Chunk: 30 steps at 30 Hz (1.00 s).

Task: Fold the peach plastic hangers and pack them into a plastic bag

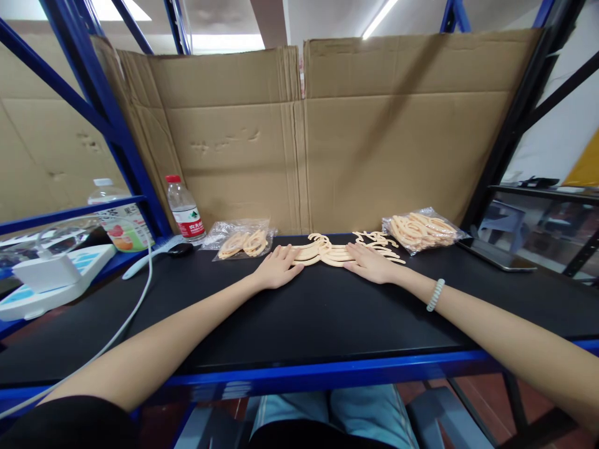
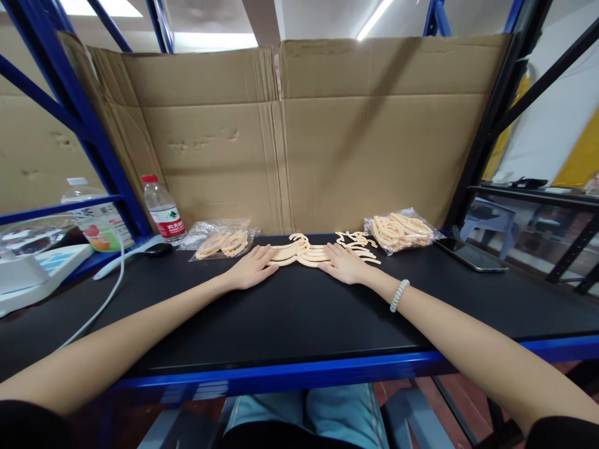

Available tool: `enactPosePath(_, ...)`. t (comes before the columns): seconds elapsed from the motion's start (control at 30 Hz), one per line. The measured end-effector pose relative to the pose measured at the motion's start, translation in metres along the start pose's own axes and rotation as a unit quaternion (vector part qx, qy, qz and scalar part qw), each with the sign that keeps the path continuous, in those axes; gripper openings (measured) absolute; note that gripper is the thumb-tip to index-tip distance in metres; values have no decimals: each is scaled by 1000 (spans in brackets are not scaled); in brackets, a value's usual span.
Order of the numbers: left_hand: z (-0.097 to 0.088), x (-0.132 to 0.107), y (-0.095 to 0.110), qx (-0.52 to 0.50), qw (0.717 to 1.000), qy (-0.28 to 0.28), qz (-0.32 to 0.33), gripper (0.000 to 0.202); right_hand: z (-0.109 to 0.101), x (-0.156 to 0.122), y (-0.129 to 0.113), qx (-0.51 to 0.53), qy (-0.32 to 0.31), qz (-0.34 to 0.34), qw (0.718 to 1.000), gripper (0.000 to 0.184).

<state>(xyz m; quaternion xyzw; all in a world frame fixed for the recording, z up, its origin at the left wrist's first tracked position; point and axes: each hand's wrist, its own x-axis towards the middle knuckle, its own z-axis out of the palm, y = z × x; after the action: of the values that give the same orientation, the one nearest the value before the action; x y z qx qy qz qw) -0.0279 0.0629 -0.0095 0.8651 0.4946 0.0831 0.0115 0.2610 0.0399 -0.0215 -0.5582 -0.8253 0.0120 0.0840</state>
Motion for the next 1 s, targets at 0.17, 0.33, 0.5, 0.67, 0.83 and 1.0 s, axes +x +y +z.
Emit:
enactPosePath(0.17,1,-1,10,9,1000,1,6,67,-2,-3,6,-7,-7,-8,1000,86)
enactPosePath(0.33,1,-2,19,7,1000,-2,-22,68,0,-2,15,-18,-19,-5,1000,86)
enactPosePath(0.5,1,-1,17,-19,999,6,-33,70,2,-1,18,-7,-8,-14,1000,85)
enactPosePath(0.67,2,3,9,-81,995,58,-20,70,2,-1,21,4,-3,-13,1000,85)
enactPosePath(0.83,-1,0,7,-164,978,122,-35,62,4,-2,21,7,4,-17,1000,85)
enactPosePath(1.0,-6,-5,12,-188,964,186,-21,52,-10,0,25,12,73,-20,997,71)
